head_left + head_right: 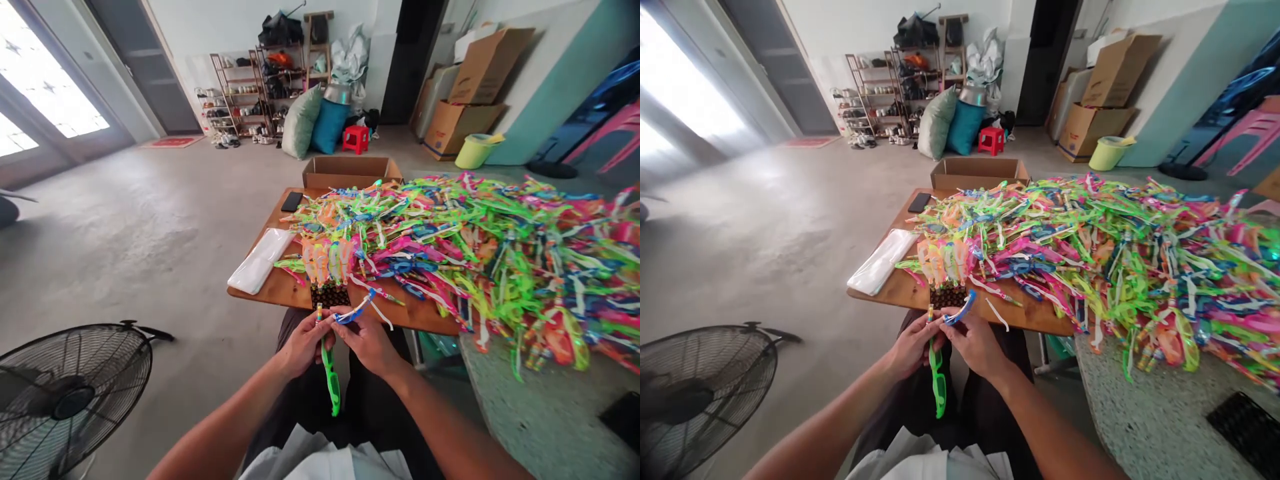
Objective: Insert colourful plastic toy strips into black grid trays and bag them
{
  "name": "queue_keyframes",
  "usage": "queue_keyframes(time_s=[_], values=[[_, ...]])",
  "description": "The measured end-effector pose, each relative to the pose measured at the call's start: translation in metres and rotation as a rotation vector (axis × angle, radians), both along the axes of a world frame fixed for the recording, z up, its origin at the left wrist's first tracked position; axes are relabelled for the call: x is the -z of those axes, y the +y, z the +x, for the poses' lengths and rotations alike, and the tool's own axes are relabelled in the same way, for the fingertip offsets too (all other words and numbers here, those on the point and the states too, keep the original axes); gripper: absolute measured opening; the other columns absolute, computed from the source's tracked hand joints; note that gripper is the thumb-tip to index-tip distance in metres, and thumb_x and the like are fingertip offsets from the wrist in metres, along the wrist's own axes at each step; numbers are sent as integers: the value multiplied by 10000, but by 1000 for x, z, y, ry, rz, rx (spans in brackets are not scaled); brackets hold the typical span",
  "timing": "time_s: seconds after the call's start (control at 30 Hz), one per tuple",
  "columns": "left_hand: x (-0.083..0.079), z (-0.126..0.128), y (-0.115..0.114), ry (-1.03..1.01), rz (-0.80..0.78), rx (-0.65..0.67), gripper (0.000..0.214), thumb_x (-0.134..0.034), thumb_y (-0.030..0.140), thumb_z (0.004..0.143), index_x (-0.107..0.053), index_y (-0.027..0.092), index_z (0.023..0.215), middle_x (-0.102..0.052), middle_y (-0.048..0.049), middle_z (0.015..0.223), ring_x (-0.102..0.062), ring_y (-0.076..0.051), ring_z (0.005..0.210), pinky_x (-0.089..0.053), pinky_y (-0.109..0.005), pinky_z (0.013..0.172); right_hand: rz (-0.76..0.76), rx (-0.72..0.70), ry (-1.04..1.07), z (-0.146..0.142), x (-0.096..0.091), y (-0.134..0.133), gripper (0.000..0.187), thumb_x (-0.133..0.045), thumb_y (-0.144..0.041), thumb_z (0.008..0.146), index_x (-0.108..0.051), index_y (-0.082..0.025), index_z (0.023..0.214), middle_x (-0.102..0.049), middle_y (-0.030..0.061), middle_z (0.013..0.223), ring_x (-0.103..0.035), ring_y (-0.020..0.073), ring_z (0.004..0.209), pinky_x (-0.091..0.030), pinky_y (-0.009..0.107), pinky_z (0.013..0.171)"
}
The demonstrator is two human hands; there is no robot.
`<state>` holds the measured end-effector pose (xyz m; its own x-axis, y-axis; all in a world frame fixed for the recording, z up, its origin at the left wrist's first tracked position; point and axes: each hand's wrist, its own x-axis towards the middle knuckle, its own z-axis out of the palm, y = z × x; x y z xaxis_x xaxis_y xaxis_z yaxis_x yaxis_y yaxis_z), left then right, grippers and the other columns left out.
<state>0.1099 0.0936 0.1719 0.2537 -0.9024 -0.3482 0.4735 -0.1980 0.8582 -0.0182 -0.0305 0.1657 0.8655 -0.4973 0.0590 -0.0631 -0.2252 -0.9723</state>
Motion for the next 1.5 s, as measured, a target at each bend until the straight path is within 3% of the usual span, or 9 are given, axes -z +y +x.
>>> queue_keyframes(time_s=[0.17, 0.37, 0.57, 0.73, 0.9, 1.1, 1.27, 1.37, 1.5], values=[[19, 12, 15, 99, 85, -104, 552, -635, 663, 852, -550, 235, 1190, -540, 74, 593, -346, -71, 404, -253, -184, 385, 3, 122, 70, 17, 23, -13, 348, -606, -511, 944, -708, -228, 1121, -694, 6, 745, -622, 159, 566, -520, 276, 556], [44, 38, 29, -76, 116, -220, 364, -619, 550, 859, -470, 232, 955, -650, 36, 742, -407, -69, 439, -266, -172, 385, -181, 217, 162, 49, 33, -49, 314, -586, -413, 882, -701, -203, 1086, -705, 4, 720, -656, 164, 572, -531, 273, 592], [62, 58, 50, -842, 244, -163, 309, -601, 429, 920, -681, 189, 1097, -647, -11, 838, -557, -124, 629, -468, -256, 594, -153, 161, 166, 67, 35, -48, 329, -565, -386, 872, -685, -194, 1110, -704, -7, 704, -663, 150, 544, -528, 253, 561], [72, 54, 64, -1272, 238, -251, 523, -577, 354, 986, -496, 253, 1493, -648, -95, 1229, -646, -168, 856, -574, -355, 840, -111, 196, 189, 73, 37, -49, 306, -579, -371, 849, -676, -194, 1079, -744, 14, 763, -704, 161, 593, -562, 259, 584], [66, 56, 76, -1693, 88, -8, 328, -457, 293, 1044, -723, 249, 1232, -552, -104, 1501, -571, -288, 1249, -540, -475, 1048, -175, 237, 199, 77, 43, -50, 226, -593, -369, 852, -661, -221, 1008, -746, 10, 765, -727, 174, 627, -585, 274, 636], [56, 78, 94, -1704, -26, 361, 467, -388, 166, 1021, -546, 206, 1459, -579, -123, 1494, -599, -262, 1239, -550, -414, 1036, -254, 243, 179, 79, 45, -50, 255, -604, -422, 870, -671, -222, 1014, -743, 22, 766, -719, 186, 608, -563, 276, 596], [52, 93, 97, -1627, 79, 442, 359, -352, 201, 1042, -651, 202, 1240, -712, -115, 1206, -695, -213, 1016, -558, -307, 872, -353, 276, 193, 80, 43, -51, 315, -556, -421, 893, -711, -195, 1047, -711, 20, 680, -704, 193, 584, -546, 293, 620], [50, 98, 95, -1519, 109, 411, 315, -382, 323, 1066, -678, 218, 1048, -720, -62, 929, -692, -171, 803, -501, -245, 701, -356, 261, 174, 80, 39, -52, 339, -558, -432, 897, -725, -188, 1061, -687, 11, 635, -698, 195, 580, -538, 294, 625], [47, 94, 82, -1262, 114, 84, 240, -531, 419, 1012, -665, 221, 987, -703, -16, 770, -655, -141, 681, -440, -224, 633, -305, 223, 181, 78, 34, -53, 350, -567, -436, 911, -737, -196, 1101, -700, 5, 642, -695, 184, 570, -537, 282, 620]])
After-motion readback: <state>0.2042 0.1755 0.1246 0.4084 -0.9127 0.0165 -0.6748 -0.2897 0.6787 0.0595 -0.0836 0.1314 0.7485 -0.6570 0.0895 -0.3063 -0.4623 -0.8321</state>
